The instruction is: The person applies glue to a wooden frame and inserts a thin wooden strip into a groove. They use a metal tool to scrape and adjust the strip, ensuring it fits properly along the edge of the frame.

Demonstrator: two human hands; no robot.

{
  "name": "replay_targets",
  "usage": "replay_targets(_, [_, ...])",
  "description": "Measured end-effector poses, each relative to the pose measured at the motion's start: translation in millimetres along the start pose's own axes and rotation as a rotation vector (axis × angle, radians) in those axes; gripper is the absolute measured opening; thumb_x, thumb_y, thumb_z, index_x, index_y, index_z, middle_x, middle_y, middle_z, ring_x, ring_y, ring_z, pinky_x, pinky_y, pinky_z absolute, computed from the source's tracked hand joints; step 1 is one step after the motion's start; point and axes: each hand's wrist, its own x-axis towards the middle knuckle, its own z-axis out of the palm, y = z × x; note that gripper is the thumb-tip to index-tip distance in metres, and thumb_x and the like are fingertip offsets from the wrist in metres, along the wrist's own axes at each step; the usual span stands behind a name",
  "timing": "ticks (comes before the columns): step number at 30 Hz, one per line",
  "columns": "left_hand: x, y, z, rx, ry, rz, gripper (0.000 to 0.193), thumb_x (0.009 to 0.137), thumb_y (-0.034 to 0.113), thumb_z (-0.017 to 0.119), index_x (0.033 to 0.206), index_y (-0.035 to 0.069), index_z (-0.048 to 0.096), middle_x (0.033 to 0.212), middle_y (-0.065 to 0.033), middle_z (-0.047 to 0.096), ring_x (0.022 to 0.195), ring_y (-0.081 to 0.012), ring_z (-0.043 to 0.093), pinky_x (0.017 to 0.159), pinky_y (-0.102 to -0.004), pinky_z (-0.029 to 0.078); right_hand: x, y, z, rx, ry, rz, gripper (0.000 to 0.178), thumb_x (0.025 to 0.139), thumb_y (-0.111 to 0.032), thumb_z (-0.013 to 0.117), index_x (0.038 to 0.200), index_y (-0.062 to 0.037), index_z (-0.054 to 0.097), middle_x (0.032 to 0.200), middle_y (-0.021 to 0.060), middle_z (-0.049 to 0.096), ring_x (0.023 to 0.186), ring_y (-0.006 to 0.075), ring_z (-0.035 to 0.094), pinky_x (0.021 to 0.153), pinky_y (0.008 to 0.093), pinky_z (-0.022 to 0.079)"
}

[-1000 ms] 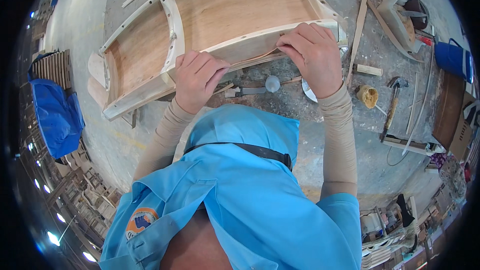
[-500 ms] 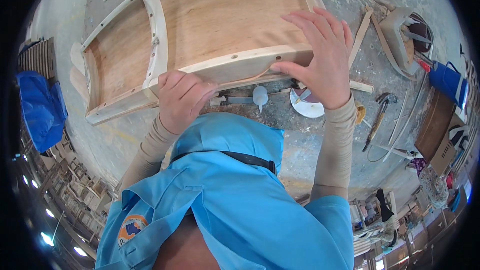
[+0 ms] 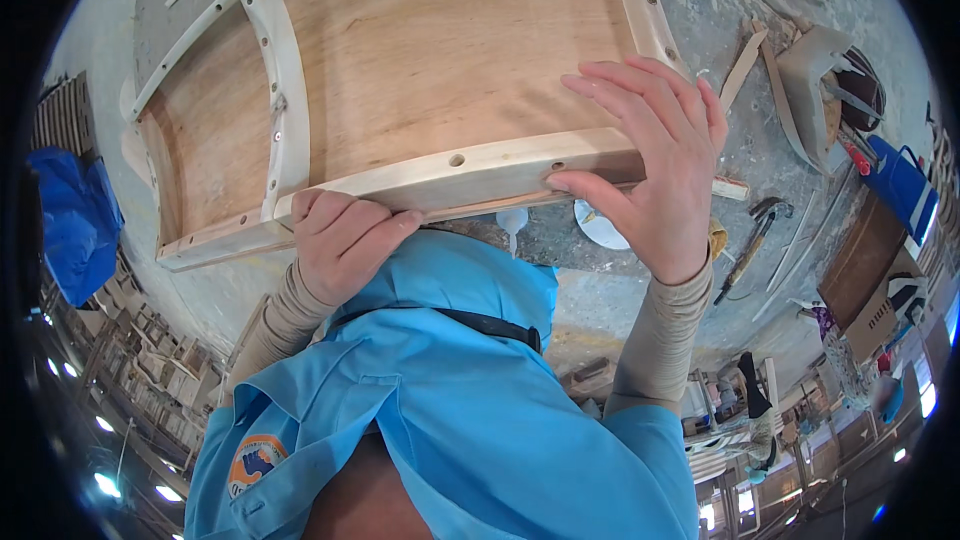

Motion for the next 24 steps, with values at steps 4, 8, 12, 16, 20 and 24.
replay_targets(4, [1.3, -0.8, -0.7, 0.010, -0.004, 0.006, 0.031, 0.069, 0.017, 0.071, 0.100, 0.017, 0.070, 0.082, 0.0067, 0.054, 0.073, -0.0118, 0.050, 0.067, -0.0295, 0.034, 1.1, 0.0, -0.5, 0.001, -0.016, 0.009, 0.064, 0.064, -0.046, 0.084, 0.121, -0.0187, 0.069, 0.125, -0.0014, 0.065, 0.127, 0.0256, 0.052, 0.114, 0.0482, 0.024])
replay_targets(8, [2.0, -2.0, -1.6, 0.008, -0.020, 0.010, 0.032, 0.069, 0.017, 0.071, 0.100, 0.018, 0.070, 0.082, 0.0070, 0.054, 0.073, -0.0116, 0.050, 0.068, -0.0293, 0.034, 1.8, -0.6, -0.3, -0.010, -0.028, 0.015, 0.064, 0.064, -0.045, 0.084, 0.120, -0.0193, 0.069, 0.126, -0.0015, 0.065, 0.127, 0.0253, 0.052, 0.114, 0.0483, 0.024])
replay_targets(12, [1.5, -0.9, -2.2, 0.007, -0.022, 0.007, 0.031, 0.069, 0.017, 0.071, 0.101, 0.018, 0.070, 0.082, 0.0069, 0.054, 0.074, -0.0116, 0.050, 0.068, -0.0290, 0.035, 1.4, -0.7, -3.4, 0.007, -0.060, 0.014, 0.064, 0.063, -0.044, 0.084, 0.121, -0.0202, 0.069, 0.126, -0.0021, 0.065, 0.129, 0.0255, 0.051, 0.115, 0.0490, 0.022])
replay_targets(16, [0.5, -1.6, -1.8, -0.009, -0.014, 0.010, 0.030, 0.070, 0.017, 0.071, 0.101, 0.018, 0.070, 0.082, 0.0061, 0.055, 0.074, -0.0120, 0.051, 0.068, -0.0293, 0.035, 1.2, -2.1, -10.7, 0.041, -0.108, -0.016, 0.067, 0.060, -0.041, 0.085, 0.122, -0.0209, 0.069, 0.127, -0.0031, 0.064, 0.131, 0.0266, 0.050, 0.115, 0.0512, 0.021])
replay_targets(20, [-2.7, -2.5, 3.6, 0.004, 0.023, 0.020, 0.029, 0.071, 0.016, 0.070, 0.100, 0.016, 0.069, 0.083, 0.0046, 0.055, 0.074, -0.0135, 0.052, 0.068, -0.0306, 0.035, 0.4, -6.7, -8.0, -0.071, -0.090, -0.030, 0.068, 0.059, -0.040, 0.086, 0.122, -0.0211, 0.068, 0.126, -0.0029, 0.064, 0.131, 0.0276, 0.049, 0.116, 0.0529, 0.021])
replay_targets(24, [-1.6, -1.5, 2.6, 0.024, 0.023, 0.020, 0.028, 0.071, 0.016, 0.069, 0.100, 0.015, 0.068, 0.084, 0.0037, 0.056, 0.076, -0.0156, 0.052, 0.069, -0.0306, 0.036, -0.7, -4.2, 1.2, -0.033, 0.008, -0.071, 0.062, 0.062, -0.039, 0.086, 0.120, -0.0201, 0.069, 0.123, -0.0022, 0.065, 0.128, 0.0263, 0.051, 0.115, 0.0529, 0.022])
